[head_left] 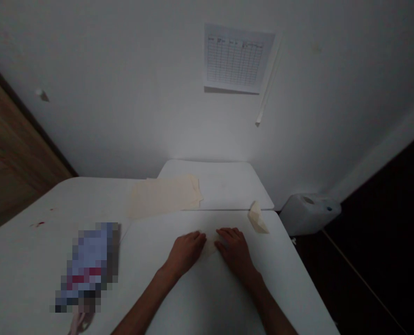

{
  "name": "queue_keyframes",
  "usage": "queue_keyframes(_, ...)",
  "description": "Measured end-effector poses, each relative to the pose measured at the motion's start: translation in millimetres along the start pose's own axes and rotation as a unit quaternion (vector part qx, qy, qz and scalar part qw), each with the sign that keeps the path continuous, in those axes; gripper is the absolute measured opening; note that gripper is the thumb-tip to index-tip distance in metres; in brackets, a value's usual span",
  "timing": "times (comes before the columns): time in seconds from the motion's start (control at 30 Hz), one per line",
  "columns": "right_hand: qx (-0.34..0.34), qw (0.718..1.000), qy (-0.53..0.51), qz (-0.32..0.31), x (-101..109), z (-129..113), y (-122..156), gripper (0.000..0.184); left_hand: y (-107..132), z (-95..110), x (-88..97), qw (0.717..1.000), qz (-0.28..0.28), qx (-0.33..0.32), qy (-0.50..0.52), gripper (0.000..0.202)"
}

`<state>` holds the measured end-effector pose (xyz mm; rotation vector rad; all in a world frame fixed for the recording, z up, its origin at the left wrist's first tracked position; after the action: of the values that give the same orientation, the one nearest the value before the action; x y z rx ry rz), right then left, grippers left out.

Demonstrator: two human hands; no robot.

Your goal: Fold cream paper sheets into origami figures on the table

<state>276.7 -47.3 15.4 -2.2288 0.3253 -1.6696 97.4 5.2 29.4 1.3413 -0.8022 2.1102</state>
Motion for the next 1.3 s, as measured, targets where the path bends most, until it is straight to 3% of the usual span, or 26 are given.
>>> queue_keyframes(0.3, 0.0, 0.999, -0.048, -0.007, 2.7, -2.0, -2.2, 0.03, 0.5, 11.9, -9.2, 1.0, -0.017, -0.001, -0.022, 0.019)
queue_keyframes(0.73, -0.021, 0.973, -0.231, 0.005, -4.1, 4.4, -6.9, 0.039, -3.9, 7.6, -13.4, 0.999, -0.035, 0.033, -0.012, 0.017)
queue_keyframes(0.97, -0.02, 0.986, -0.166, 0.008, -8.6, 8.6, -2.1, 0.028, -4.2, 4.7, -15.6, 0.999, -0.008, 0.029, 0.022, 0.025)
queue_keyframes(1.3, 0.014, 0.99, -0.137, 0.017, -4.7, 7.4, 1.5, 0.018, -4.4, 7.0, -12.9, 1.0, -0.025, 0.002, 0.014, 0.028)
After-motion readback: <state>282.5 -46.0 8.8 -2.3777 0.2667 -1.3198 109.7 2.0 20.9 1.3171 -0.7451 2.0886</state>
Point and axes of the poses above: each hand's wrist, its own y-axis away from the middle knuckle, its own x-axis out of the back of the hand, z = x × y, the point moved 2 cm from there along -y, towards the middle knuckle, and after that the axes turned 12 degrees about y, right-handed, at the moved point
